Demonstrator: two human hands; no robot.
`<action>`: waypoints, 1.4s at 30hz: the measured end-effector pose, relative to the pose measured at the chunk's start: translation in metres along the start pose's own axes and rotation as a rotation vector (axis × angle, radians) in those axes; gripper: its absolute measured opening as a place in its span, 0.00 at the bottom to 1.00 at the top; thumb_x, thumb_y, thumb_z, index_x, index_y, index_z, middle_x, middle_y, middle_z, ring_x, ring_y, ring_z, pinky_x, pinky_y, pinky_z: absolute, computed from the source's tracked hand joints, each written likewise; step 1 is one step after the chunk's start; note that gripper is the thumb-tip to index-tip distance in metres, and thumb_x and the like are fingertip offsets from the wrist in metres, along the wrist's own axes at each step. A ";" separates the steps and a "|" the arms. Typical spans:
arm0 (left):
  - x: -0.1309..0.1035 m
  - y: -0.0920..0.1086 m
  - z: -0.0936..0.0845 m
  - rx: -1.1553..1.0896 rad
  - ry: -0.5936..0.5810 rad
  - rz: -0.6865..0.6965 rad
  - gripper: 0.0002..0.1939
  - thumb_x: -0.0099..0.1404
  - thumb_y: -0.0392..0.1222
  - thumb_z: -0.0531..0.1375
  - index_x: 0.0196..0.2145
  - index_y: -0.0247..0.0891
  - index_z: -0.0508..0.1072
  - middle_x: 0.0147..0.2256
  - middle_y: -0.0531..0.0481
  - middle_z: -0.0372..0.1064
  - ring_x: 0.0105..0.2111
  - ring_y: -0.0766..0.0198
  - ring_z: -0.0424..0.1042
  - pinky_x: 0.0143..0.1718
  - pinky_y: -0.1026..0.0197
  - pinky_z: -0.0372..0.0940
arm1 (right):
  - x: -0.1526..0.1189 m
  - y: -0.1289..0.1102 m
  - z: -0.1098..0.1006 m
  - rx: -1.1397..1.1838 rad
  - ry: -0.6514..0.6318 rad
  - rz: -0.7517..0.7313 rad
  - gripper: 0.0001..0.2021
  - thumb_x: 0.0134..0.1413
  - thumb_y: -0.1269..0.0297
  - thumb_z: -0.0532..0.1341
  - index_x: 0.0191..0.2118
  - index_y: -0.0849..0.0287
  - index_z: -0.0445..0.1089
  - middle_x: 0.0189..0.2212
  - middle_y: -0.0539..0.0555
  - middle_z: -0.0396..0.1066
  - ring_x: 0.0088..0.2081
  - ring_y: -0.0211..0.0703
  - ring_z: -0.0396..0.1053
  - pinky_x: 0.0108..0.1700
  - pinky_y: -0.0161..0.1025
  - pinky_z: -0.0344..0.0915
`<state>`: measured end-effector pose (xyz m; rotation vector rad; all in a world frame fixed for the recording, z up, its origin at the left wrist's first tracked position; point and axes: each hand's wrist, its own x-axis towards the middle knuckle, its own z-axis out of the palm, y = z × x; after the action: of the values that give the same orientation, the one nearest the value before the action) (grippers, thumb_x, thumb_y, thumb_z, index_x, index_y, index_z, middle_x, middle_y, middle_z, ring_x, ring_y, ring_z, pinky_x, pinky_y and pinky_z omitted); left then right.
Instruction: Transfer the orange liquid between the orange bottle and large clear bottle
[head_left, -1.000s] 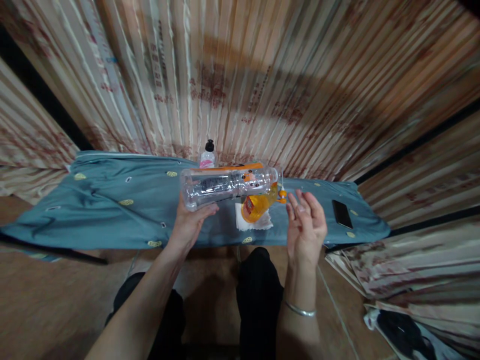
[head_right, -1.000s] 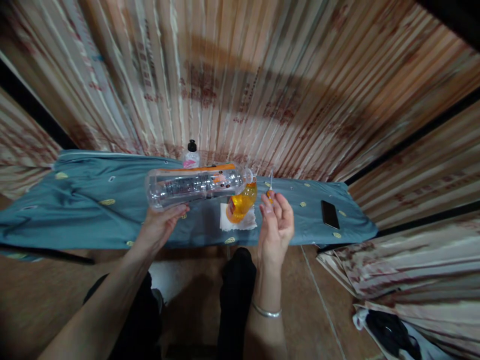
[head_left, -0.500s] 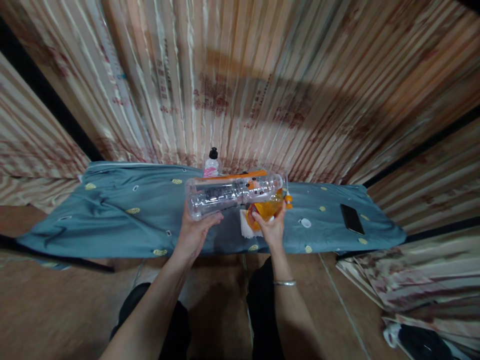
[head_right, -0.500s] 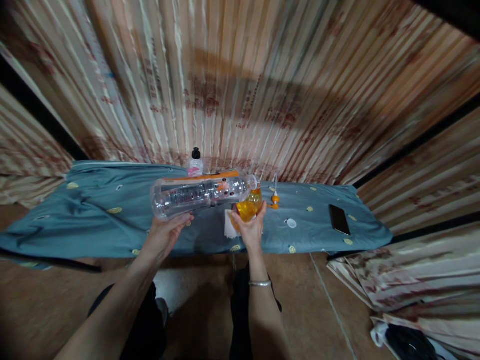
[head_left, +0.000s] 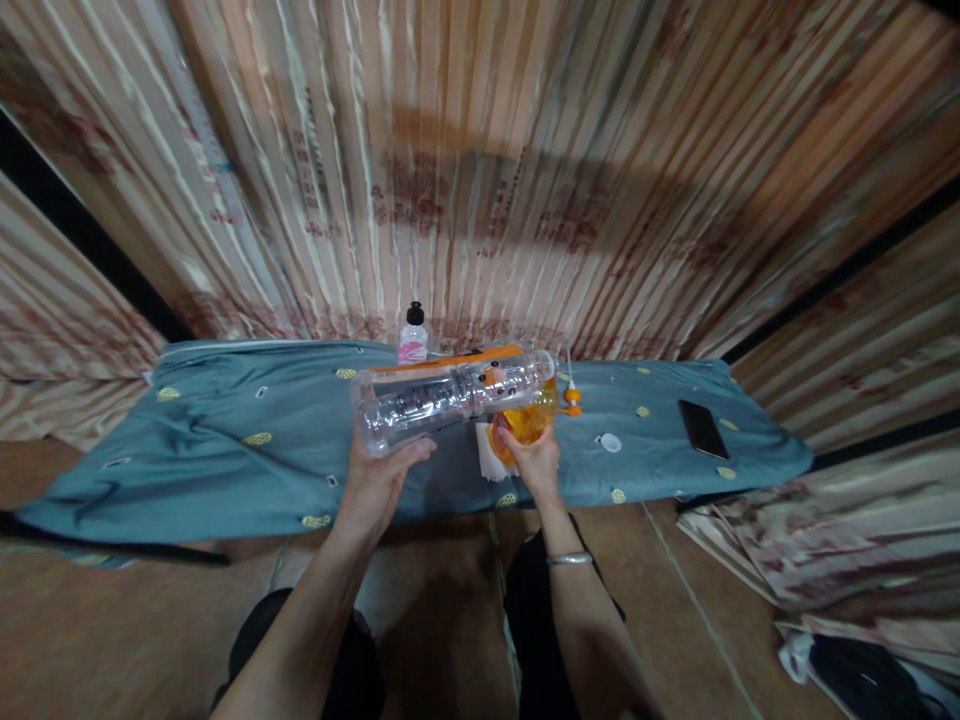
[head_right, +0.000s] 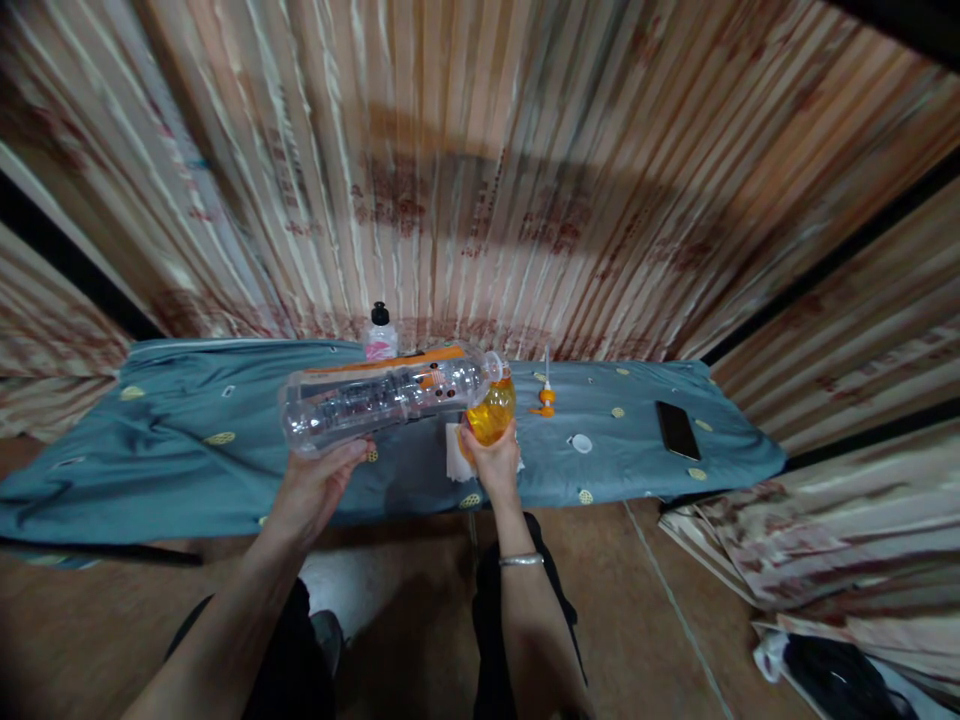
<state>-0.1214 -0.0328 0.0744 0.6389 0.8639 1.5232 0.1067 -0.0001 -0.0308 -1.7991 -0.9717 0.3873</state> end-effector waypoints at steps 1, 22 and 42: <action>0.000 0.000 0.000 0.000 0.001 0.001 0.45 0.35 0.32 0.79 0.53 0.41 0.75 0.27 0.57 0.79 0.25 0.62 0.79 0.30 0.62 0.73 | 0.000 0.000 0.000 -0.008 -0.004 0.002 0.35 0.36 0.45 0.73 0.50 0.58 0.68 0.47 0.69 0.81 0.54 0.70 0.78 0.52 0.56 0.75; 0.000 0.001 -0.001 0.034 -0.006 0.034 0.40 0.36 0.34 0.79 0.50 0.41 0.77 0.28 0.55 0.80 0.25 0.63 0.77 0.30 0.60 0.73 | 0.002 0.003 -0.003 -0.058 -0.020 -0.031 0.36 0.35 0.44 0.74 0.49 0.57 0.67 0.45 0.68 0.81 0.51 0.71 0.79 0.50 0.57 0.75; 0.002 0.001 -0.002 0.029 -0.023 0.023 0.39 0.36 0.32 0.79 0.49 0.42 0.78 0.27 0.56 0.80 0.24 0.63 0.78 0.28 0.62 0.73 | 0.003 0.010 -0.001 -0.040 -0.004 -0.047 0.36 0.35 0.43 0.75 0.49 0.57 0.68 0.43 0.66 0.82 0.49 0.68 0.80 0.49 0.55 0.76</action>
<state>-0.1240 -0.0311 0.0736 0.6883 0.8655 1.5231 0.1140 -0.0003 -0.0387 -1.8081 -1.0295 0.3446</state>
